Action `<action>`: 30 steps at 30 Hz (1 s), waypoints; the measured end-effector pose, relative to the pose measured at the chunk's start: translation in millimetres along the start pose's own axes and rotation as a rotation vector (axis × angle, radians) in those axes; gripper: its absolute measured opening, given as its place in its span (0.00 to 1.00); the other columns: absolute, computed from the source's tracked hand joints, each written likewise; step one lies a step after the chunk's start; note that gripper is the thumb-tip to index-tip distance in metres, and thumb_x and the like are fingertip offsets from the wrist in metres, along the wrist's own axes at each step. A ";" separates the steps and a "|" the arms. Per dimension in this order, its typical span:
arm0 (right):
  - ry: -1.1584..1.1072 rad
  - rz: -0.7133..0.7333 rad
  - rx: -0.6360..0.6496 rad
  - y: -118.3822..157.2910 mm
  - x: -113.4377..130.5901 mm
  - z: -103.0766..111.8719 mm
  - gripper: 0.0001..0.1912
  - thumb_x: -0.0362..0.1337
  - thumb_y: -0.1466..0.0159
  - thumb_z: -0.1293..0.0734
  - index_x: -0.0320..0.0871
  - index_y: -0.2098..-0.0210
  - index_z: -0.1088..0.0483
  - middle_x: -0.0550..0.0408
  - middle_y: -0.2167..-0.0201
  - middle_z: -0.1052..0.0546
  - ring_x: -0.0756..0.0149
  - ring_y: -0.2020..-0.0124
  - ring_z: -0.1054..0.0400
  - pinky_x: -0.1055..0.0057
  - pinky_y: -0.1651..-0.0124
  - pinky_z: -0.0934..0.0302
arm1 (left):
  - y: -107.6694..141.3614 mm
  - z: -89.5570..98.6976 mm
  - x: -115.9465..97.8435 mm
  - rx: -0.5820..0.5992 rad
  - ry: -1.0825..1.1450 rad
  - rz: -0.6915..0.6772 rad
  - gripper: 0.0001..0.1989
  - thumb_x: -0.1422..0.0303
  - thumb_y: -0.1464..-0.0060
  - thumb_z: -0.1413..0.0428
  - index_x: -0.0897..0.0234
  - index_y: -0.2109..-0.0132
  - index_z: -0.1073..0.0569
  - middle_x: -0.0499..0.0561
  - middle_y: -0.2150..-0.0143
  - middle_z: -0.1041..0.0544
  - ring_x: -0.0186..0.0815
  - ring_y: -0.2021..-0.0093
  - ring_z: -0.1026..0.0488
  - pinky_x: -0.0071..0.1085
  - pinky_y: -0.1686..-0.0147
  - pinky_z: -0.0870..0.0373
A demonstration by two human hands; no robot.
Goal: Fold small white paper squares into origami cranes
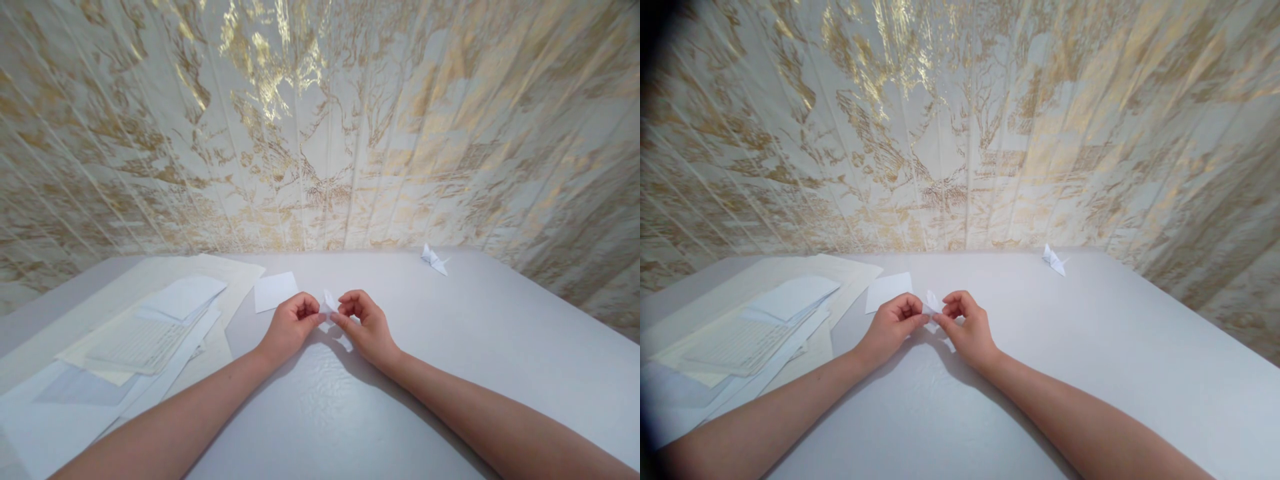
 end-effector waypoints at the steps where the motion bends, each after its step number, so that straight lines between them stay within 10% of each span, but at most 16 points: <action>1: -0.049 -0.046 0.025 -0.7 -3.8 -1.8 0.13 0.42 0.49 0.32 0.43 0.68 0.35 0.60 0.79 0.31 0.70 0.77 0.37 0.72 0.72 0.42 | -0.4 0.0 0.7 0.000 0.035 0.013 0.08 0.71 0.60 0.41 0.65 0.74 0.35 0.42 0.79 0.34 0.26 0.78 0.38 0.23 0.76 0.41; 8: -0.019 -0.072 0.132 0.0 -3.1 -8.2 0.08 0.39 0.47 0.34 0.42 0.77 0.36 0.60 0.81 0.33 0.72 0.78 0.40 0.73 0.73 0.44 | 0.5 -3.5 6.6 0.072 0.168 0.079 0.17 0.72 0.59 0.41 0.64 0.58 0.33 0.43 0.74 0.31 0.28 0.74 0.35 0.25 0.72 0.39; 15: 0.084 0.039 0.156 2.3 9.3 -7.8 0.04 0.35 0.47 0.36 0.42 0.77 0.36 0.59 0.80 0.32 0.71 0.76 0.39 0.74 0.71 0.42 | 1.9 -3.1 3.7 0.090 -0.065 0.076 0.09 0.66 0.60 0.41 0.66 0.78 0.32 0.44 0.80 0.37 0.27 0.78 0.42 0.25 0.78 0.45; 30: -0.052 -0.092 0.148 4.8 6.0 -10.5 0.14 0.43 0.47 0.35 0.42 0.81 0.40 0.63 0.84 0.41 0.74 0.80 0.49 0.75 0.77 0.52 | 4.9 -15.0 3.3 0.266 -0.122 0.099 0.11 0.67 0.61 0.43 0.65 0.80 0.38 0.40 0.83 0.42 0.26 0.80 0.46 0.24 0.79 0.50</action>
Point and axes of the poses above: each hand's wrist, its own y-axis away from the middle knuckle, its own z-axis out of the back of the hand, x = y × z, the point moved 5 cm from there along -y, towards the middle knuckle
